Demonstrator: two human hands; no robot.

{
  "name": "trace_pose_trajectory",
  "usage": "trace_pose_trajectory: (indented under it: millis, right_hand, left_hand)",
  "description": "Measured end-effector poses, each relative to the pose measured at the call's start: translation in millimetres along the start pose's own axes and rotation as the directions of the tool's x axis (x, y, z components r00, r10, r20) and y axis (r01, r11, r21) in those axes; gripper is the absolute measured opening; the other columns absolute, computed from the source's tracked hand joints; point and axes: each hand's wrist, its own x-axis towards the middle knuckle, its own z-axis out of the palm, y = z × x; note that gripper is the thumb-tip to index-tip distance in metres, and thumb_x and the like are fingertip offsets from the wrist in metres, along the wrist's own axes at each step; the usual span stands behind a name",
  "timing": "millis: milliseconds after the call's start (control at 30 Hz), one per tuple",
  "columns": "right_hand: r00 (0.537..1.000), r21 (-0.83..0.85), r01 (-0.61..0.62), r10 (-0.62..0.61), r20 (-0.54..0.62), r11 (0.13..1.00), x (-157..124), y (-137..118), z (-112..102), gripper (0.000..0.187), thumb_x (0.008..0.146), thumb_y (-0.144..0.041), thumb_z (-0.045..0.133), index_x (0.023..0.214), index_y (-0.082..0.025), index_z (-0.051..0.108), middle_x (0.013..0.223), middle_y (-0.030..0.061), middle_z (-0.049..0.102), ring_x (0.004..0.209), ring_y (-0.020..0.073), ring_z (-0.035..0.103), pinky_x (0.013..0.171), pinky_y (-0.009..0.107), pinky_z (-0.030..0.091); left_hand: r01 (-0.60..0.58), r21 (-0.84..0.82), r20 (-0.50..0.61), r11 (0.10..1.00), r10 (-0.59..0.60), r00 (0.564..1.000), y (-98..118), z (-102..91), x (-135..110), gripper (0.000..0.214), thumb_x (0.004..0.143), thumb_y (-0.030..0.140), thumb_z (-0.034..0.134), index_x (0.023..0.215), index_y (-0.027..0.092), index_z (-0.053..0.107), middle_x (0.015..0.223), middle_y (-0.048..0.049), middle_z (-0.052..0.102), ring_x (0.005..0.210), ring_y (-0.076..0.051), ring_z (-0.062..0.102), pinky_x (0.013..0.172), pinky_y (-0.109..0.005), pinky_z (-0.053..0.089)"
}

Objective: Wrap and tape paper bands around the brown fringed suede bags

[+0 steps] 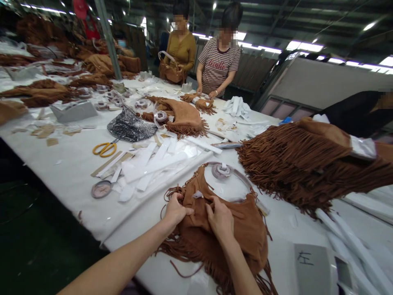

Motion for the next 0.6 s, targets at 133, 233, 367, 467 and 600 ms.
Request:
trace_pose_trajectory:
  millis: [133,233,367,467,600]
  right_hand:
    - [0.997,-0.317,-0.021,0.044,0.065,0.948,-2,7,-2,0.018,0.085,-0.026,0.058,0.100,-0.020,0.053,0.097,0.0070,0.063,0.093,0.0244,0.057,0.069,0.030,0.035]
    - [0.997,-0.332,-0.047,0.063,0.036,0.942,-6,14,8,0.015,0.088,-0.032,0.057,0.096,-0.020,0.052,0.097,0.0063,0.061,0.092,0.0238,0.055,0.067,0.030,0.034]
    - [0.999,-0.289,-0.047,0.042,-0.022,0.956,-9,21,17,0.016,0.090,-0.035,0.055,0.096,-0.020,0.051,0.095,0.0049,0.060,0.090,0.0231,0.054,0.067,0.031,0.032]
    - [0.998,-0.277,-0.059,0.048,-0.048,0.959,-10,22,19,0.017,0.088,-0.036,0.057,0.095,-0.021,0.052,0.093,0.0046,0.060,0.090,0.0233,0.054,0.067,0.031,0.032]
    - [0.994,-0.254,-0.080,0.058,-0.091,0.964,-9,22,23,0.018,0.086,-0.035,0.060,0.094,-0.021,0.053,0.093,0.0051,0.060,0.090,0.0235,0.054,0.068,0.031,0.032]
  left_hand:
    - [-0.141,0.175,0.008,0.974,0.142,0.990,0,-17.8,-11,0.046,0.057,0.013,0.073,0.096,0.021,0.048,0.059,0.0081,0.053,0.057,-0.014,0.056,0.054,-0.023,0.037]
    - [-0.244,0.214,-0.016,0.946,0.253,0.967,-12,-26.4,-21,0.034,0.064,0.009,0.061,0.091,0.022,0.044,0.055,0.0096,0.048,0.055,-0.013,0.053,0.054,-0.022,0.035]
    - [-0.176,0.181,-0.085,0.967,0.194,0.977,-31,-28.6,-22,0.031,0.067,0.012,0.061,0.089,0.022,0.042,0.056,0.0098,0.050,0.053,-0.011,0.052,0.054,-0.021,0.036]
    - [-0.057,0.136,0.014,0.989,0.056,0.998,-34,-29.3,-15,0.028,0.068,0.024,0.068,0.084,0.020,0.046,0.058,0.0068,0.054,0.054,-0.012,0.054,0.052,-0.021,0.038]
    - [0.119,0.031,0.143,0.992,-0.122,0.982,-24,-35.0,-8,0.036,0.080,0.053,0.058,0.077,0.019,0.046,0.059,0.0031,0.052,0.052,-0.013,0.053,0.049,-0.023,0.044]
